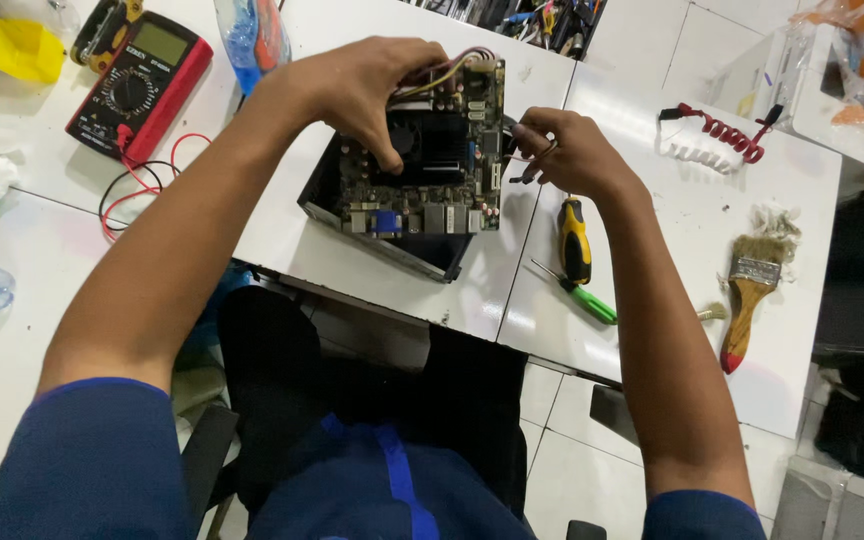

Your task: The person works on an open computer case placed on a white workbench. They use a screwdriver to tighten screws on the motherboard and case, and handle internal components and wires with their hands.

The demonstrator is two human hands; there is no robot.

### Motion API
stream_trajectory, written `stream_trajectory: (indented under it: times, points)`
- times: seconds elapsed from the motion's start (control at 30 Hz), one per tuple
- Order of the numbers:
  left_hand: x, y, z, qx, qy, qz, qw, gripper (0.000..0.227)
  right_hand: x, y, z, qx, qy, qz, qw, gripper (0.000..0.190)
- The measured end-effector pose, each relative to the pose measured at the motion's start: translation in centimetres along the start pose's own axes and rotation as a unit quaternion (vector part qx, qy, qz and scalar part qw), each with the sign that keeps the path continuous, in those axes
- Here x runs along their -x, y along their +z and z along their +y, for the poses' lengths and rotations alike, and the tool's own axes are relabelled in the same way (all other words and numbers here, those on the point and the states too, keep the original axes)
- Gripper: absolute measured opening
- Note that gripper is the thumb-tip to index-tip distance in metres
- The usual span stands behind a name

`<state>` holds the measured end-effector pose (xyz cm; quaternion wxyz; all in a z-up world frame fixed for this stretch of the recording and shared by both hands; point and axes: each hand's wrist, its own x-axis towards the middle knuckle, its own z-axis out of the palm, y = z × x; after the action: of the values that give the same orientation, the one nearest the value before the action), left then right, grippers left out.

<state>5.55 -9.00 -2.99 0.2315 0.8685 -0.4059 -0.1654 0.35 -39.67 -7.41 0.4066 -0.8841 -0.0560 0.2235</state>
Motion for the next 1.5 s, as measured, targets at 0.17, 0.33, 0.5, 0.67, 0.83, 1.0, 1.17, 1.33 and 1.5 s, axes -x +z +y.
stream_trajectory:
  times: [0.17, 0.33, 0.5, 0.67, 0.83, 1.0, 1.17, 1.33, 1.5]
  points:
    - [-0.7, 0.4, 0.0, 0.019, -0.015, -0.025, 0.999, 0.097, -1.2, -1.4, 1.0, -0.025, -0.003, -0.050, 0.998, 0.035]
    - [-1.9, -0.6, 0.8, 0.005, -0.041, -0.071, 0.997, 0.078, -2.7, -2.5, 3.5, -0.286, 0.082, -0.094, 0.950, 0.052]
    - [-3.0, -1.6, 1.8, 0.003, -0.075, -0.136, 0.988, 0.077, -3.6, -0.6, 3.9, -0.242, 0.069, 0.059, 0.966, 0.052]
    - [-4.3, -0.6, 0.9, -0.012, -0.064, -0.159, 0.985, 0.086, -5.9, 1.7, 3.5, -0.252, 0.088, 0.239, 0.933, 0.052]
    - [-4.3, -0.5, 1.8, -0.026, -0.076, -0.190, 0.979, 0.088, -7.9, 2.6, 5.9, -0.189, 0.039, 0.311, 0.931, 0.059]
    - [-3.9, -0.5, 3.1, -0.120, -0.095, -0.169, 0.974, 0.093, -8.1, 3.0, 7.4, -0.193, -0.024, 0.305, 0.932, 0.059]
    - [-3.6, -0.9, 4.8, -0.150, -0.110, -0.178, 0.966, 0.079, -7.9, 2.9, 6.3, -0.188, -0.031, 0.308, 0.932, 0.060]
    - [-3.7, -0.3, 3.5, -0.188, -0.076, -0.168, 0.965, 0.047, -7.4, 3.1, 5.4, -0.087, -0.038, 0.365, 0.926, 0.067]
    - [-4.0, 0.2, 2.2, -0.220, -0.044, -0.134, 0.965, 0.054, -8.3, 4.4, 5.5, -0.105, -0.017, 0.451, 0.886, 0.068]
